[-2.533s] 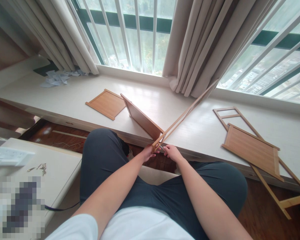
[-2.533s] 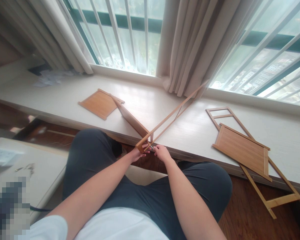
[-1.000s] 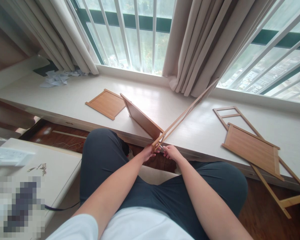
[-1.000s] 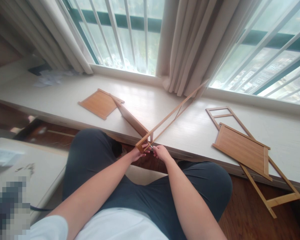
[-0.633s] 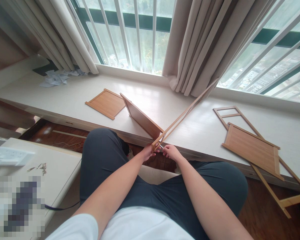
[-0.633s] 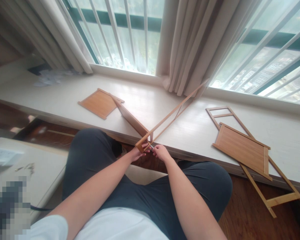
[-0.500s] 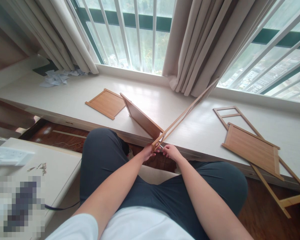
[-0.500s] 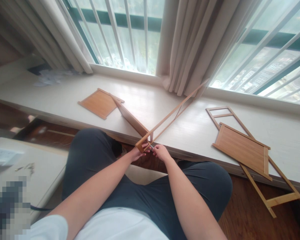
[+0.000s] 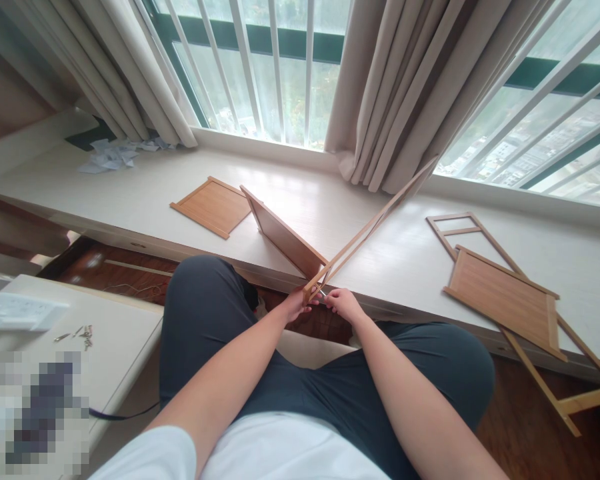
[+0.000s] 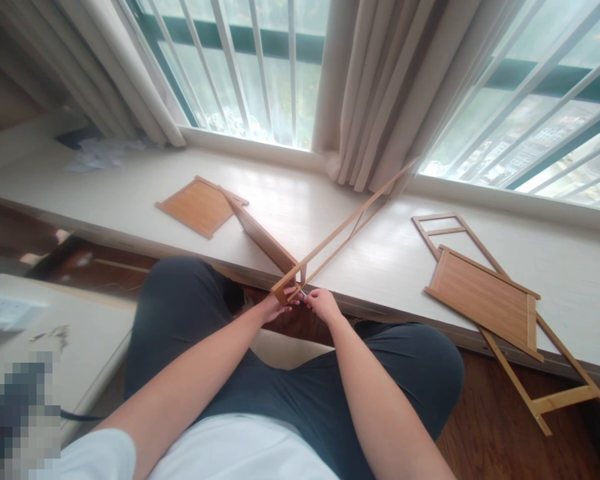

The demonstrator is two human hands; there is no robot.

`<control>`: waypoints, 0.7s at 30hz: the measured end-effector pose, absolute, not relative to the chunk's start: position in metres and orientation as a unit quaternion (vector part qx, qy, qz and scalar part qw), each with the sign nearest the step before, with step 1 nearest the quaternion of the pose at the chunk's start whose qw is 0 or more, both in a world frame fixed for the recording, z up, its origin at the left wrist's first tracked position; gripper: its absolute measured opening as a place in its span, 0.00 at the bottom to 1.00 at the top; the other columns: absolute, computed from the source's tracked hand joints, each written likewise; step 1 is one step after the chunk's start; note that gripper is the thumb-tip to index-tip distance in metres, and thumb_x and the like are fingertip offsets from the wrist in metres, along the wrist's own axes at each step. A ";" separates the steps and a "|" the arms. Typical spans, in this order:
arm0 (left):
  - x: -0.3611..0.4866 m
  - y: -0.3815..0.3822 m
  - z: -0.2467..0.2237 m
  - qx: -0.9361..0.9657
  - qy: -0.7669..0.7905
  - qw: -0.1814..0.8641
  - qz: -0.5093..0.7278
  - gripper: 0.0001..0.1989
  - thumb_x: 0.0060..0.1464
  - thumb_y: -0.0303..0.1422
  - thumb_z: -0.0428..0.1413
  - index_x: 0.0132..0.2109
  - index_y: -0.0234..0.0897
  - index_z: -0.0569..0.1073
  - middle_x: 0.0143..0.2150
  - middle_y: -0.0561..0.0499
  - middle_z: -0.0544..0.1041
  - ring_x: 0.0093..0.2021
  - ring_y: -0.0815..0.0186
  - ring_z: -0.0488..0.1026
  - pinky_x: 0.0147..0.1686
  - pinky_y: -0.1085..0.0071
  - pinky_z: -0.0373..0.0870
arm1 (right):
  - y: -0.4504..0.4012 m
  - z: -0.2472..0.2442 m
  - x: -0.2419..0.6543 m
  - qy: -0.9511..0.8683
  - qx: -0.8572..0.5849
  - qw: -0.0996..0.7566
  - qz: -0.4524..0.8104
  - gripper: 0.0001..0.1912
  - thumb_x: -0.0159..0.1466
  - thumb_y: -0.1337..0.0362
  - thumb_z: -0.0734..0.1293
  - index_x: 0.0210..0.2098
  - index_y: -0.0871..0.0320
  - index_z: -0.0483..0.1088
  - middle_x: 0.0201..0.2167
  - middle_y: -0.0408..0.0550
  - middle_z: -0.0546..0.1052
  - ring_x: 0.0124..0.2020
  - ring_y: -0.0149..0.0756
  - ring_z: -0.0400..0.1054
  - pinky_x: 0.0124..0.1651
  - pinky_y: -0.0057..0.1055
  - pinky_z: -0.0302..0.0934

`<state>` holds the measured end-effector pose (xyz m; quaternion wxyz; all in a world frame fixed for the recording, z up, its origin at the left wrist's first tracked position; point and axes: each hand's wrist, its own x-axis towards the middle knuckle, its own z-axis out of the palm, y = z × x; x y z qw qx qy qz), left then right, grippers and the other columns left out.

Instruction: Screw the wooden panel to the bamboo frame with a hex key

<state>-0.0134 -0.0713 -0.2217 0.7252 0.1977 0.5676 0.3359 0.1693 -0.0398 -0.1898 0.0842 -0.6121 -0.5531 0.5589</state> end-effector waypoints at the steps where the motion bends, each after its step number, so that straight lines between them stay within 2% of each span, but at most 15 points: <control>1: -0.014 -0.071 -0.221 0.198 0.567 0.726 0.336 0.22 0.54 0.50 0.65 0.47 0.39 0.77 0.49 0.45 0.82 0.43 0.62 0.76 0.38 0.70 0.62 | -0.040 -0.189 0.169 -0.554 -0.613 0.085 0.557 0.08 0.62 0.67 0.68 0.29 0.59 0.79 0.23 0.43 0.78 0.21 0.28 0.65 0.25 0.25 0.58; 6: -0.014 -0.072 -0.219 0.198 0.565 0.728 0.334 0.20 0.56 0.47 0.64 0.50 0.40 0.77 0.49 0.45 0.82 0.42 0.63 0.76 0.36 0.70 0.62 | -0.040 -0.188 0.170 -0.563 -0.614 0.089 0.546 0.08 0.62 0.67 0.68 0.31 0.60 0.81 0.22 0.43 0.78 0.22 0.29 0.65 0.26 0.25 0.57; 13: -0.014 -0.072 -0.219 0.201 0.564 0.728 0.333 0.23 0.54 0.50 0.65 0.50 0.41 0.77 0.49 0.46 0.82 0.43 0.62 0.77 0.38 0.70 0.63 | -0.040 -0.192 0.172 -0.590 -0.609 0.093 0.523 0.09 0.60 0.65 0.69 0.28 0.59 0.81 0.21 0.43 0.77 0.23 0.30 0.67 0.28 0.26 0.57; 21: -0.015 -0.072 -0.219 0.199 0.561 0.729 0.338 0.19 0.57 0.46 0.63 0.50 0.41 0.77 0.49 0.46 0.82 0.41 0.63 0.76 0.36 0.70 0.62 | -0.039 -0.195 0.174 -0.607 -0.611 0.096 0.499 0.10 0.59 0.61 0.70 0.26 0.59 0.81 0.19 0.43 0.75 0.23 0.31 0.65 0.27 0.26 0.54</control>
